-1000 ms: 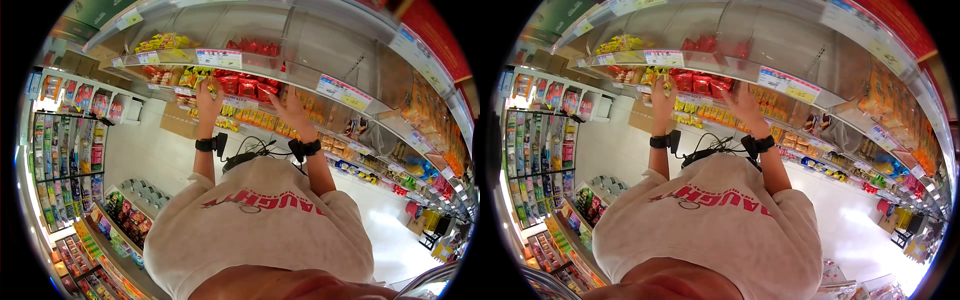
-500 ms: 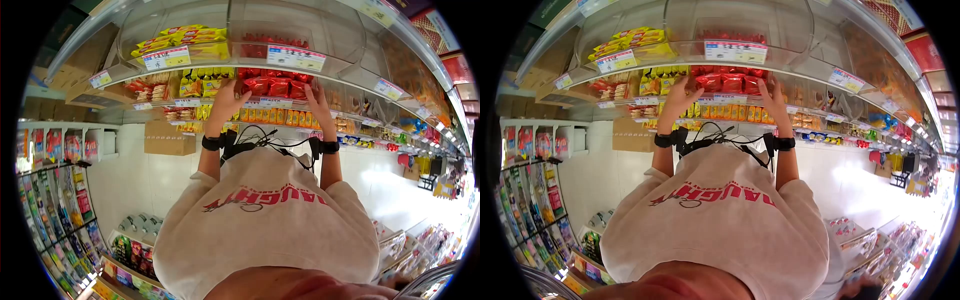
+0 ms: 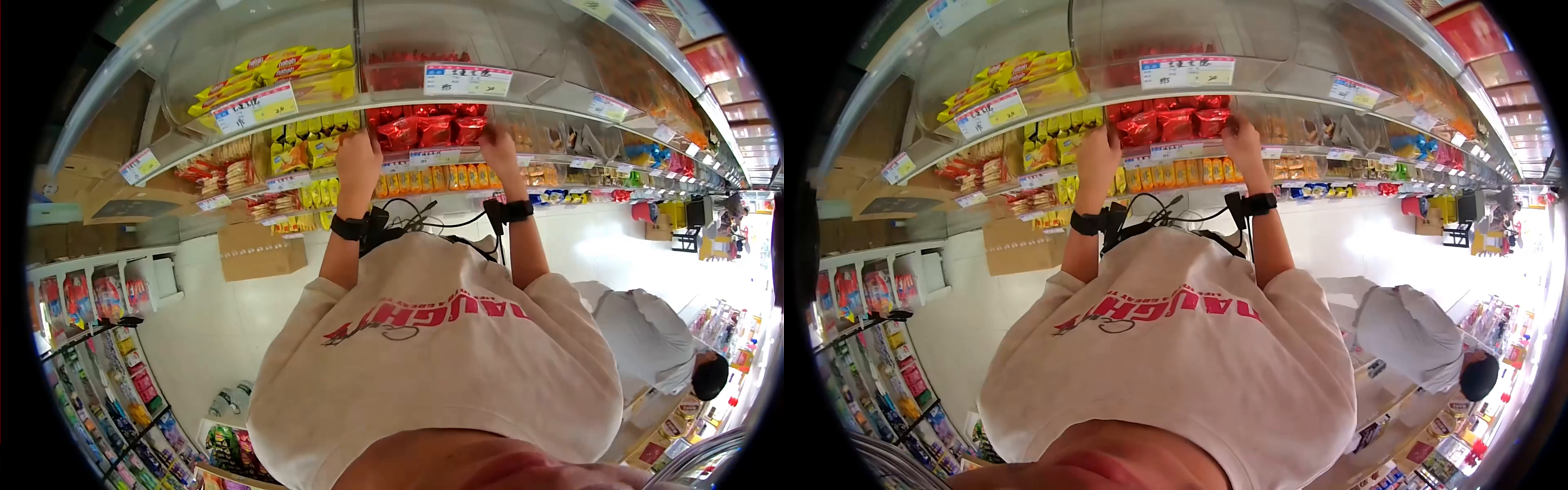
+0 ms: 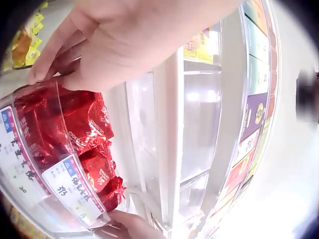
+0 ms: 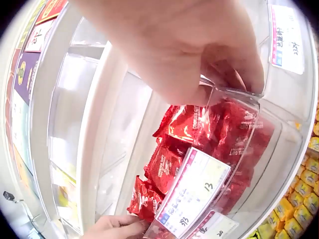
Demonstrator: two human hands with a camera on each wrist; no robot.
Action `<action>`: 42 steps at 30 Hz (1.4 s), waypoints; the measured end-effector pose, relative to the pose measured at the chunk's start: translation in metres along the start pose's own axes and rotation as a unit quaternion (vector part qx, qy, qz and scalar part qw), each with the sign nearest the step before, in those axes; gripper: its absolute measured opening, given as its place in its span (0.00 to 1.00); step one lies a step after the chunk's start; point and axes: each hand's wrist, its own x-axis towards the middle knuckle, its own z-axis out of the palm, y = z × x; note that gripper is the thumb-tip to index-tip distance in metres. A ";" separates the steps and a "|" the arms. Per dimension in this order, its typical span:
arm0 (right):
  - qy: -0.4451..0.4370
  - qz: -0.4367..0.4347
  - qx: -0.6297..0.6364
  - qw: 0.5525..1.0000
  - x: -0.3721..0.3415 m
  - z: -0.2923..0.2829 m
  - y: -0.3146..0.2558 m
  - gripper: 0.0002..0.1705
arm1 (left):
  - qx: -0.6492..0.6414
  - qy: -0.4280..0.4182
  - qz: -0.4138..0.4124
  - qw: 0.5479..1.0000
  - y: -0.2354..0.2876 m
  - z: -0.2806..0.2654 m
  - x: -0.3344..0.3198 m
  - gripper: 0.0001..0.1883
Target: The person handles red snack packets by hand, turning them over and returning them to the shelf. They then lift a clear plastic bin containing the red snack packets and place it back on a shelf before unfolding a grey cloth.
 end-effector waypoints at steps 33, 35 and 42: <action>0.122 -0.053 0.055 0.990 -0.007 -0.003 -0.043 0.12 | 0.012 -0.018 0.031 0.999 -0.015 -0.006 0.012 0.11; 0.123 -0.041 0.055 0.990 -0.009 -0.002 -0.044 0.11 | 0.000 -0.027 0.035 0.999 -0.017 -0.008 0.009 0.10; 0.146 -0.036 0.034 0.988 0.011 0.004 -0.044 0.10 | -0.028 0.025 0.053 0.998 -0.011 -0.008 0.020 0.17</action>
